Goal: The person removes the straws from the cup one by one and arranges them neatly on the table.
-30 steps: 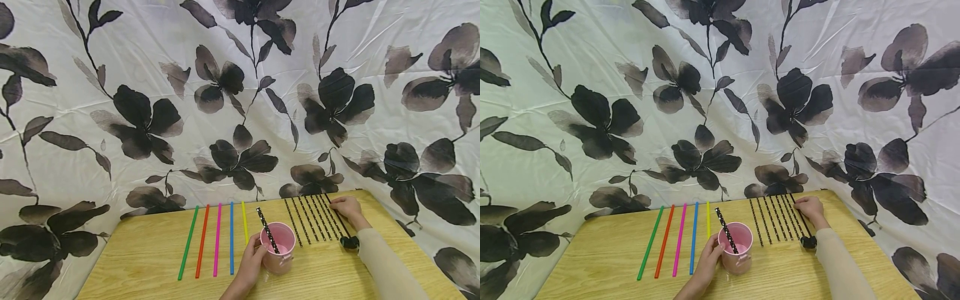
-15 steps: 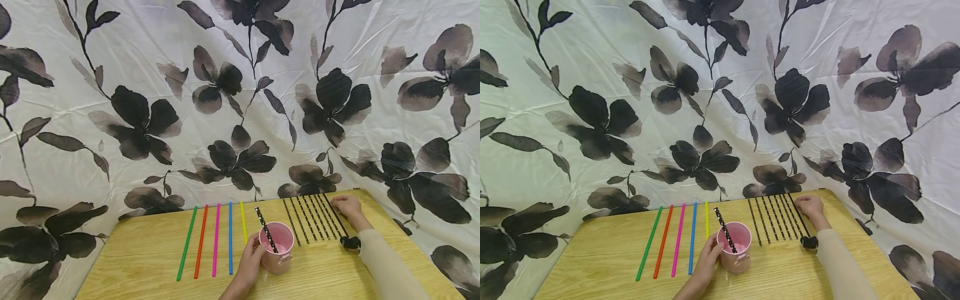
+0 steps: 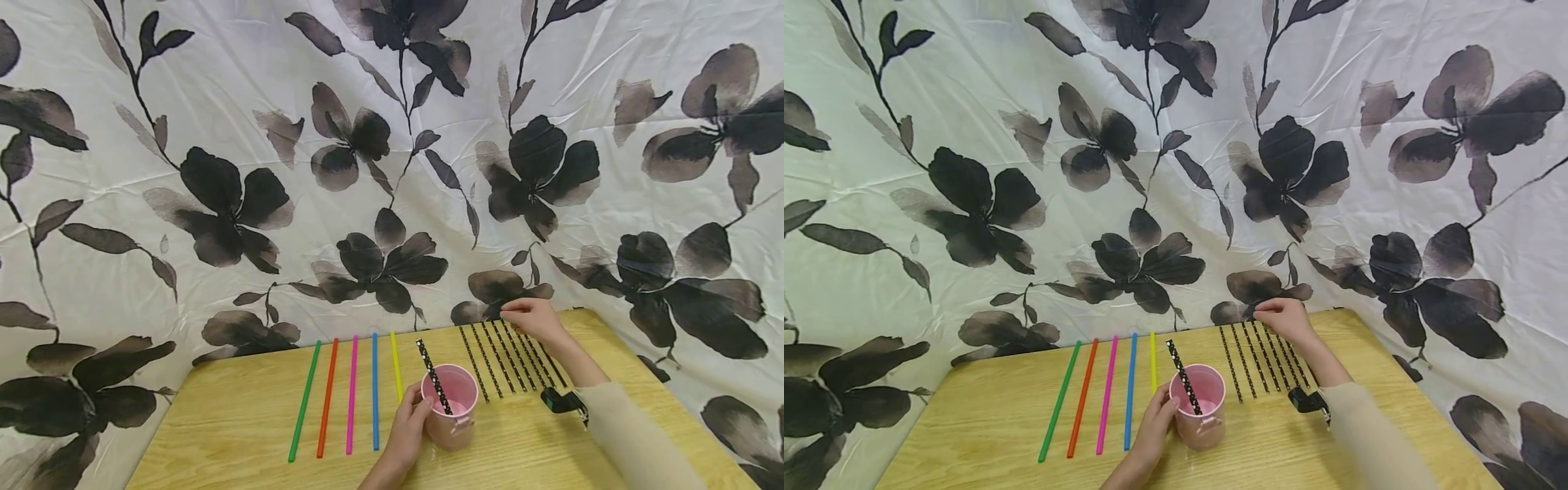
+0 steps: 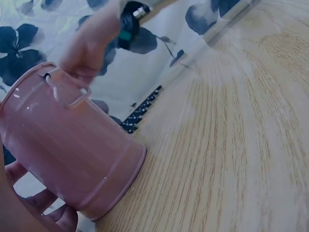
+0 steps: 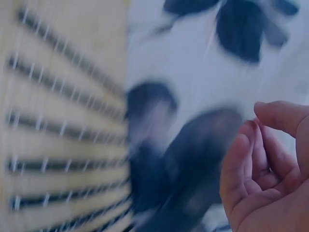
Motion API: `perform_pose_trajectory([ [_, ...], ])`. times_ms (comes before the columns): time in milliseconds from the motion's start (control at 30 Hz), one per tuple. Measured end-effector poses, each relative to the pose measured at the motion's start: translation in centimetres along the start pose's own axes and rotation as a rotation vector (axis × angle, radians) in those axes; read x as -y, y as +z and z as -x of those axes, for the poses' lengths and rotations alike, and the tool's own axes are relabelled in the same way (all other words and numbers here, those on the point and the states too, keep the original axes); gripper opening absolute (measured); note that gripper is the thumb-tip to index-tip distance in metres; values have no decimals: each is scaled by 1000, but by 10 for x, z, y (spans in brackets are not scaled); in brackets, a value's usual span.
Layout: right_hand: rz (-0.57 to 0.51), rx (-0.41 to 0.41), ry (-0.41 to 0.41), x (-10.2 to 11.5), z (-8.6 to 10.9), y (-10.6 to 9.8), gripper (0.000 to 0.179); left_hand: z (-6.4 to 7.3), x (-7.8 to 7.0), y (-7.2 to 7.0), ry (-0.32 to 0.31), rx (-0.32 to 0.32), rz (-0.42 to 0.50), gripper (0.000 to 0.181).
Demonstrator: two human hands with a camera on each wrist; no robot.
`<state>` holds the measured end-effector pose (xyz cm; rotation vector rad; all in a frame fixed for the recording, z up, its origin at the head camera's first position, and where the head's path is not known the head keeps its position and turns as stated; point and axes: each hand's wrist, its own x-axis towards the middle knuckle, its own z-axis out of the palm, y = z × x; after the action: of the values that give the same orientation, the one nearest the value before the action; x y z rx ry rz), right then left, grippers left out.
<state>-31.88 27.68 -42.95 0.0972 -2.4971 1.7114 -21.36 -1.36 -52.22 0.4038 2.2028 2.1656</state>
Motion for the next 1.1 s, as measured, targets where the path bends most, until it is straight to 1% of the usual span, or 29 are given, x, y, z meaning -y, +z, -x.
perform_pose_trajectory([
  [100,-39,80,-34,21,11,16,25,1,0,-1,-6,1,6,38],
  [267,-94,200,-39,48,30,40,22,3,0,-2,-10,7,7,38],
  [400,-102,286,-48,61,43,58,24,6,0,-3,-3,15,18,38],
  [500,-88,328,-54,63,49,72,26,7,1,-3,14,16,32,38],
  [667,-77,371,-50,62,58,92,26,10,3,-3,28,22,25,36],
  [833,-79,413,-50,61,66,103,30,13,2,-2,44,26,20,35],
  [900,-78,413,-45,60,69,106,29,14,2,-2,47,30,20,34],
  [1100,-77,371,-47,57,75,110,29,17,0,-1,45,27,14,34],
])
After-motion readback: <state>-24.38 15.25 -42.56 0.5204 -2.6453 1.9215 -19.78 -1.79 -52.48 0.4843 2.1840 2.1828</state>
